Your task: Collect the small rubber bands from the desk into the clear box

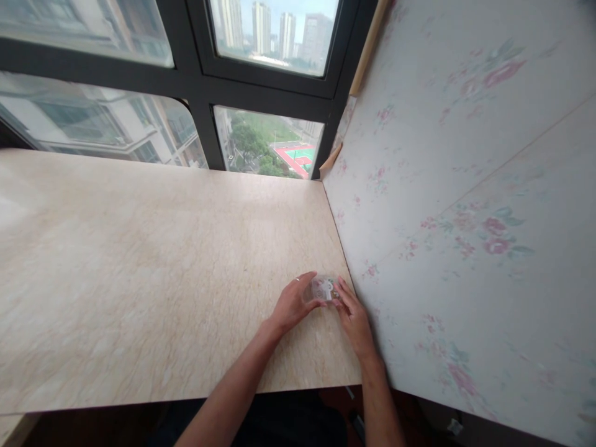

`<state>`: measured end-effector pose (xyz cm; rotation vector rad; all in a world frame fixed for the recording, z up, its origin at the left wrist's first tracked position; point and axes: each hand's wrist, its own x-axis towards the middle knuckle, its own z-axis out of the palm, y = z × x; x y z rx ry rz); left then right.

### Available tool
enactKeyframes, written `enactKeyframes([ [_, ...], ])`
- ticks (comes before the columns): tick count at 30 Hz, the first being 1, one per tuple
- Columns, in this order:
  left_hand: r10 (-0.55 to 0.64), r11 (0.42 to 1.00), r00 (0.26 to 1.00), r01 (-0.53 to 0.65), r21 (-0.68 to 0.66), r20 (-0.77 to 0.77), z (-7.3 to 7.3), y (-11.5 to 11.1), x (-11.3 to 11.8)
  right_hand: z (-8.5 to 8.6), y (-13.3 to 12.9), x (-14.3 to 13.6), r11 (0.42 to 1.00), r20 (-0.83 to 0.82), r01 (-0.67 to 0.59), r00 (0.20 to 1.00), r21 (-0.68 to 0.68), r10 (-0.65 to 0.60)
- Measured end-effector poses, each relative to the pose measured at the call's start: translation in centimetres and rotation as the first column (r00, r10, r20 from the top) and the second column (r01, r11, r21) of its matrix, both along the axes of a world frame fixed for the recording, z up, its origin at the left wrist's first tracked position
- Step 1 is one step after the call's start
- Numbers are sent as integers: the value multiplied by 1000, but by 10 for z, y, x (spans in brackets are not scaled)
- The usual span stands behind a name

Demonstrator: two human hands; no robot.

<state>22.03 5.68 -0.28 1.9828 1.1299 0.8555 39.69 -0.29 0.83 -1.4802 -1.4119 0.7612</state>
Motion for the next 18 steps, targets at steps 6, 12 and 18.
enactKeyframes([
  [6,-7,1000,1000,7,20,0,1,1,0,3,0,0,1000,-22,-1,1000,-21,1],
  [12,-2,999,1000,3,44,-21,1,1,-1,0,1,3,1000,-16,-17,1000,-24,16],
  [18,4,995,998,1,100,-58,5,0,0,3,2,2,1000,12,-13,1000,-11,13],
])
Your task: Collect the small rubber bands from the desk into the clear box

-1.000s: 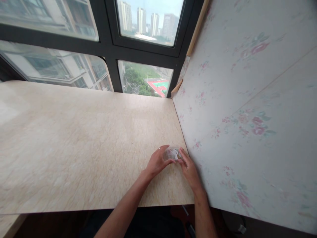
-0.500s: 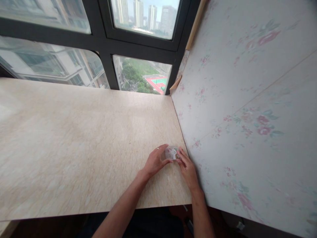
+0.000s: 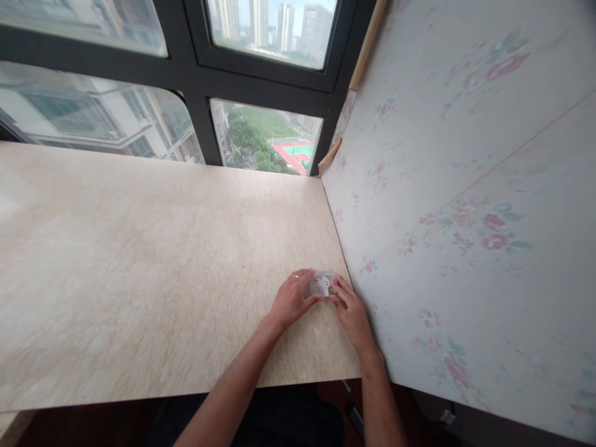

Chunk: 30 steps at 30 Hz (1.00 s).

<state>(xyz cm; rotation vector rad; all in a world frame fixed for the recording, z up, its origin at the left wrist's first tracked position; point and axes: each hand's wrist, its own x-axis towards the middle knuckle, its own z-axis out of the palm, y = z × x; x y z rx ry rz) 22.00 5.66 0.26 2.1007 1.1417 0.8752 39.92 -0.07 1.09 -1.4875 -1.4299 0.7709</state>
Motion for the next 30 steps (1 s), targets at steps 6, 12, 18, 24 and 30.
enactKeyframes([
  [6,-9,1000,1000,9,0,5,4,1,0,2,3,-3,999,-52,42,998,-24,-43],
  [12,4,1000,1000,-4,0,-7,-1,0,0,1,4,0,998,-28,33,999,-45,-34],
  [18,32,999,998,-32,14,-55,-3,-4,3,-2,-2,-2,1000,69,17,997,3,-17],
  [24,30,1000,997,-30,9,-71,-3,-5,1,-7,-5,-2,997,156,33,987,70,-43],
  [30,45,999,983,-44,-8,178,-10,-16,-13,-7,-23,-15,983,262,77,958,168,-120],
])
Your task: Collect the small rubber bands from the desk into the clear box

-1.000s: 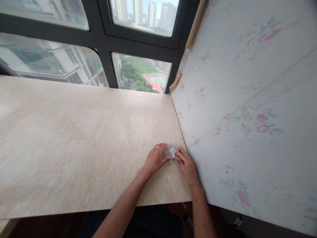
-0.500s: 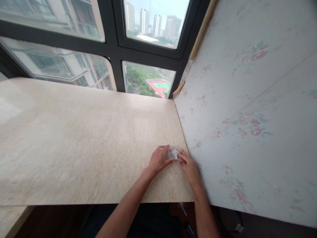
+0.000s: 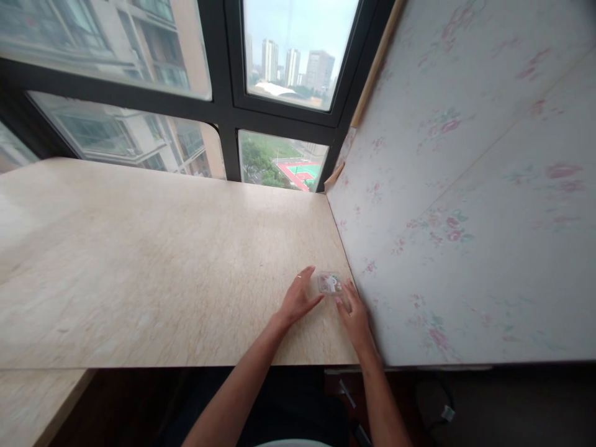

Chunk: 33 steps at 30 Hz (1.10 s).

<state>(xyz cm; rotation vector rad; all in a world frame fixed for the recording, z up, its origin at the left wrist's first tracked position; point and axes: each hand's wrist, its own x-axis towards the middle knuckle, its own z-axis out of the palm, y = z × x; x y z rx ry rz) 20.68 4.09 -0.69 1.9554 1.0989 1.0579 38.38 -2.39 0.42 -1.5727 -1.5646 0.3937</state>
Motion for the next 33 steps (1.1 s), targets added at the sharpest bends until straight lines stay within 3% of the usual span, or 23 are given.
enactKeyframes([
  [3,88,994,975,-72,-81,205,6,-21,-26,-1,-20,-16,993,42,40,998,110,-45],
  [6,199,970,955,-161,-181,219,15,-47,-72,2,-38,-37,986,8,30,999,162,-32],
  [8,264,950,942,-218,-224,205,20,-60,-106,8,-43,-53,993,-45,-41,998,109,46],
  [11,430,900,883,-402,-171,189,23,-69,-154,18,-40,-78,974,-147,-226,965,-30,219],
  [15,603,797,789,-588,-138,118,25,-72,-191,22,-19,-115,911,-290,-386,897,-147,334],
  [18,626,772,779,-613,-169,36,22,-76,-199,16,-3,-141,895,-278,-408,894,-179,352],
  [22,572,812,820,-569,-125,-22,18,-78,-197,7,8,-161,914,-211,-338,933,-224,293],
  [33,569,810,822,-567,-148,-39,10,-79,-199,0,5,-160,932,-150,-322,942,-165,299],
])
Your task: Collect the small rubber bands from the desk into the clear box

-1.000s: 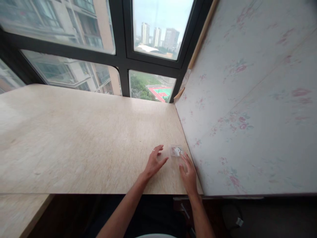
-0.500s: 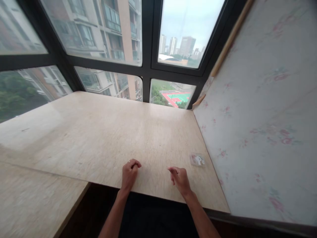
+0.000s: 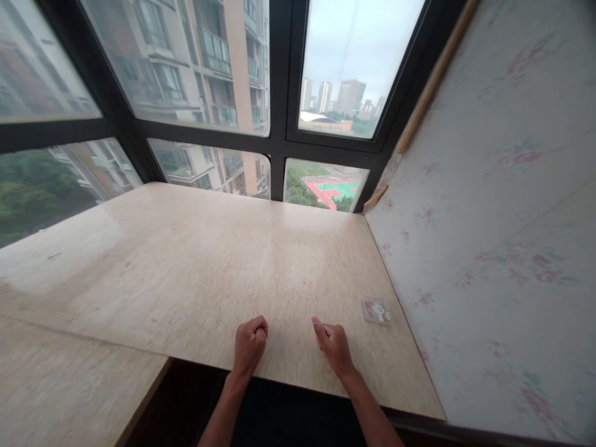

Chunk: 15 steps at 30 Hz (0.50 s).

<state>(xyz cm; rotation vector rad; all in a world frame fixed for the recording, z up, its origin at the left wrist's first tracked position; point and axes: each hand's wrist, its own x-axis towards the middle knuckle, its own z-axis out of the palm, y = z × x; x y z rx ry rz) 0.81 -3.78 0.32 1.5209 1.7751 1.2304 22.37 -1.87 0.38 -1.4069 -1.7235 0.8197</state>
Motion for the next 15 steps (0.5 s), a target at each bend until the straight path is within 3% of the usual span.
enactKeyframes([
  [3,7,1000,999,-7,-7,-43,-1,1,1,0,2,-1,1000,-24,-7,1000,-11,7],
  [9,66,998,998,-66,-11,12,3,10,1,-4,7,-1,998,-118,-3,993,-61,-4],
  [15,53,997,993,-59,-55,-101,4,21,-2,-7,10,0,996,-175,-28,984,-82,13],
])
